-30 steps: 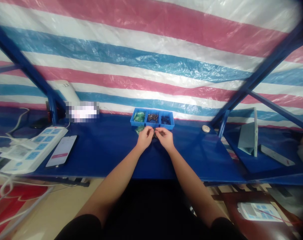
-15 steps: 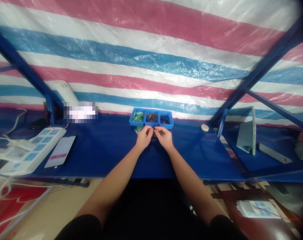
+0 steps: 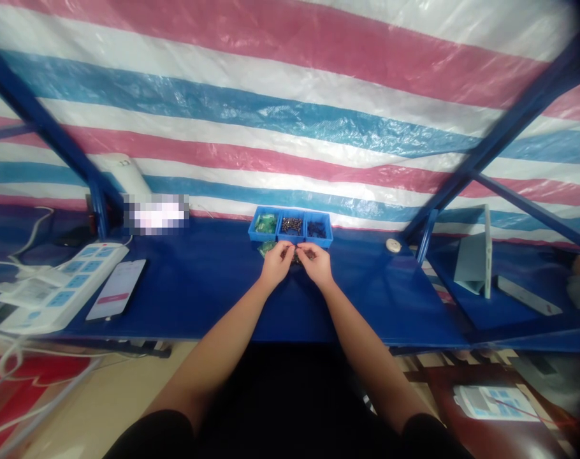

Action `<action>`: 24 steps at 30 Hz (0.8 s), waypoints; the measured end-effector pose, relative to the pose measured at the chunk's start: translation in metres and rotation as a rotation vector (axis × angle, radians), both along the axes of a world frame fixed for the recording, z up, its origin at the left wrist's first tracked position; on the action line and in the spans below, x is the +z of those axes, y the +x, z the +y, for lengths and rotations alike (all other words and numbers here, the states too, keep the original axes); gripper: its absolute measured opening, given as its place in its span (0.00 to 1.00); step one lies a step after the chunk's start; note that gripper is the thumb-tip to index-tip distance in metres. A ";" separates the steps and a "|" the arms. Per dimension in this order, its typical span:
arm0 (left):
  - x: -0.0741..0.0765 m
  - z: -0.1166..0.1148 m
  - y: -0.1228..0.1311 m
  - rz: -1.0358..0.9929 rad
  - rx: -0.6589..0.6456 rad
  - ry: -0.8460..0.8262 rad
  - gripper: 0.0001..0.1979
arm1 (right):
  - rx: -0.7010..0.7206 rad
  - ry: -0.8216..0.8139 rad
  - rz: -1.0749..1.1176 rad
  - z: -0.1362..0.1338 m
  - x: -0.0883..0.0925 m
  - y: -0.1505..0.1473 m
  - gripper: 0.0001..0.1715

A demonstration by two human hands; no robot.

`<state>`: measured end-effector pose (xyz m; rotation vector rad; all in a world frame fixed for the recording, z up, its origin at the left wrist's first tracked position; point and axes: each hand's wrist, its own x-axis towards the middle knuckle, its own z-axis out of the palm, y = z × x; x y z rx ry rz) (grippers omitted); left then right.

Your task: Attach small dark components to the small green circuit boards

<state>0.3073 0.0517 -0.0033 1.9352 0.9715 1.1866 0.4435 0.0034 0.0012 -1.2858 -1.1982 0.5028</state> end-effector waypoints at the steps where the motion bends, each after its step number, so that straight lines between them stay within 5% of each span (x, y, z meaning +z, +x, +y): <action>1: -0.001 0.001 0.000 0.006 0.000 0.002 0.12 | -0.004 -0.004 -0.001 0.000 0.000 0.000 0.17; 24: 0.003 -0.002 0.000 -0.030 -0.009 0.004 0.11 | 0.028 0.009 -0.012 -0.001 -0.002 0.001 0.18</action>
